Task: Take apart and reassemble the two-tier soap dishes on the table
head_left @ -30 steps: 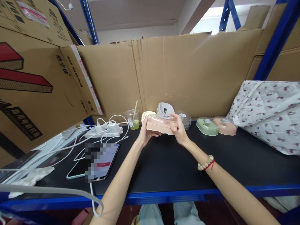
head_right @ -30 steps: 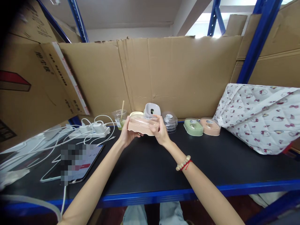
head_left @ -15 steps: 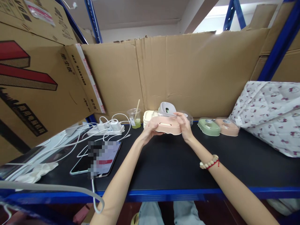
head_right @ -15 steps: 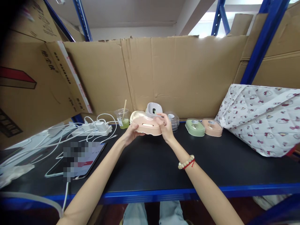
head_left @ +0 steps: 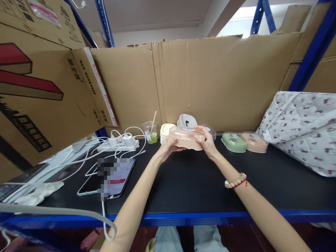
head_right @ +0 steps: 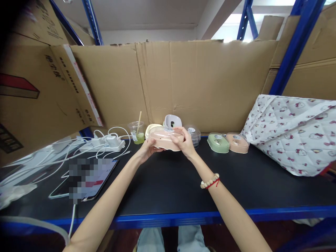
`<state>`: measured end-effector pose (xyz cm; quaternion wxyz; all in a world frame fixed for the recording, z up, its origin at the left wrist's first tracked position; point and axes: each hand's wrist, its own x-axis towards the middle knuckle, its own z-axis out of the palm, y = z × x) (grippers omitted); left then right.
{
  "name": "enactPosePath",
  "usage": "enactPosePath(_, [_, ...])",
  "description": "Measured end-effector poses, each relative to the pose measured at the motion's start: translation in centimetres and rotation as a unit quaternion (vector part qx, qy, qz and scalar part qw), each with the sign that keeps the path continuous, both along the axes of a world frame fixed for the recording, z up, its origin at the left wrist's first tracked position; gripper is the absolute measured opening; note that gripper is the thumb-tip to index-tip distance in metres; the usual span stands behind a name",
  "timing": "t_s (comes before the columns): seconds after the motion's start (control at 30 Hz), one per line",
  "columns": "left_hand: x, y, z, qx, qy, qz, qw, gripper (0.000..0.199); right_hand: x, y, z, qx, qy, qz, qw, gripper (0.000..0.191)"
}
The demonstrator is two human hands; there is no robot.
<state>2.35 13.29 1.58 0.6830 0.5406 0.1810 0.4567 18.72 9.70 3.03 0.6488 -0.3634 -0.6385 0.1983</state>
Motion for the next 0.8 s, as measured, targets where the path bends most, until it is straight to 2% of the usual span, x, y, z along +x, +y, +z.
enactPosePath(0.3, [-0.1,0.1,-0.2,-0.012,-0.016,0.002,1.0,0.08,0.1,-0.1,0.3,-0.033,-0.011,0.013,0.999,0.053])
enactPosePath(0.57, [-0.4,0.4,-0.5,-0.016,0.012,-0.006,1.0,0.098,0.7,0.1,0.1,-0.061,-0.03,0.032,0.997,0.061])
enactPosePath(0.63, [-0.4,0.1,-0.2,-0.04,0.015,-0.007,0.999,0.089,1.0,0.3,-0.1,-0.047,-0.047,0.036,0.997,0.061])
enactPosePath(0.8, [-0.1,-0.7,0.9,-0.129,0.007,0.068,0.989,0.039,1.0,0.4,-0.5,-0.017,-0.088,0.064,0.994,0.062])
